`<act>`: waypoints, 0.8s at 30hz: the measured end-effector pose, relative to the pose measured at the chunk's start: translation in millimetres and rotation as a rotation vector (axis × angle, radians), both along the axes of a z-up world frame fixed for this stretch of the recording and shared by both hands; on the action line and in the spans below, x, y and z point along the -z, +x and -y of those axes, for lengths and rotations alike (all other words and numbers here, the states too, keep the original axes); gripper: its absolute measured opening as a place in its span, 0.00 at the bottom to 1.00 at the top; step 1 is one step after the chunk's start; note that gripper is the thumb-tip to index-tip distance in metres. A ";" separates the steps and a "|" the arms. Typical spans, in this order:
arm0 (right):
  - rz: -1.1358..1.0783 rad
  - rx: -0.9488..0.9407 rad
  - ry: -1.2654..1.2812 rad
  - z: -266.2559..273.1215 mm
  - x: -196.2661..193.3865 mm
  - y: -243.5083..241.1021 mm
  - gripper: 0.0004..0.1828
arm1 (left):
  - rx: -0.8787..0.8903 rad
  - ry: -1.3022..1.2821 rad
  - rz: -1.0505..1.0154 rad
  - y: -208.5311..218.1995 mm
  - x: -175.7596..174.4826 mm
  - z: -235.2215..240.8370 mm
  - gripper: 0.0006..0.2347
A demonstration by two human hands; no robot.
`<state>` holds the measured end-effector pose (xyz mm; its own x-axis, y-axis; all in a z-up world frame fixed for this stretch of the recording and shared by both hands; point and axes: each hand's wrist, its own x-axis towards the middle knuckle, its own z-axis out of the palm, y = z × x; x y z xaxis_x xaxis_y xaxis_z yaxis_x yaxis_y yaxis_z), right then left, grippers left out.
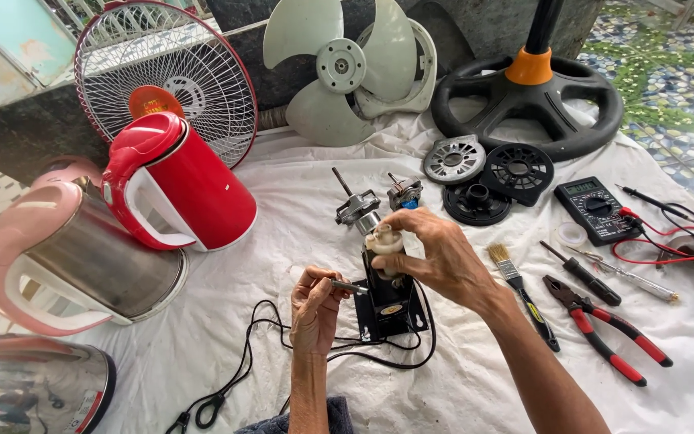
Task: The person is repairing a small electric motor, likely from a fan or kettle. They use their hands to manipulate the motor's internal components, including the rotor and stator, and connect wires to it. Various tools and appliance parts are visible on the white sheet.
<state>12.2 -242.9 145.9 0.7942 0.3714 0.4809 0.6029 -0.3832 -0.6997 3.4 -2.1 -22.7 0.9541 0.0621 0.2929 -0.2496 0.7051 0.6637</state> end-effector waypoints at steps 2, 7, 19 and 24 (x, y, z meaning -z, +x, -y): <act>-0.150 -0.043 0.166 -2.2 9.3 16.1 0.22 | 0.036 0.025 0.009 -0.8 -2.3 -0.8 0.07; -0.500 -0.081 0.356 -11.8 19.1 31.6 0.19 | 0.155 0.086 -0.023 -23.6 -38.2 11.6 0.04; -0.531 0.045 0.785 -48.3 19.0 10.6 0.14 | 0.266 0.262 -0.082 -23.5 -37.8 12.6 0.12; -0.402 0.234 0.787 -59.7 16.3 -3.4 0.17 | 0.233 0.239 -0.058 -20.0 -37.3 6.5 0.09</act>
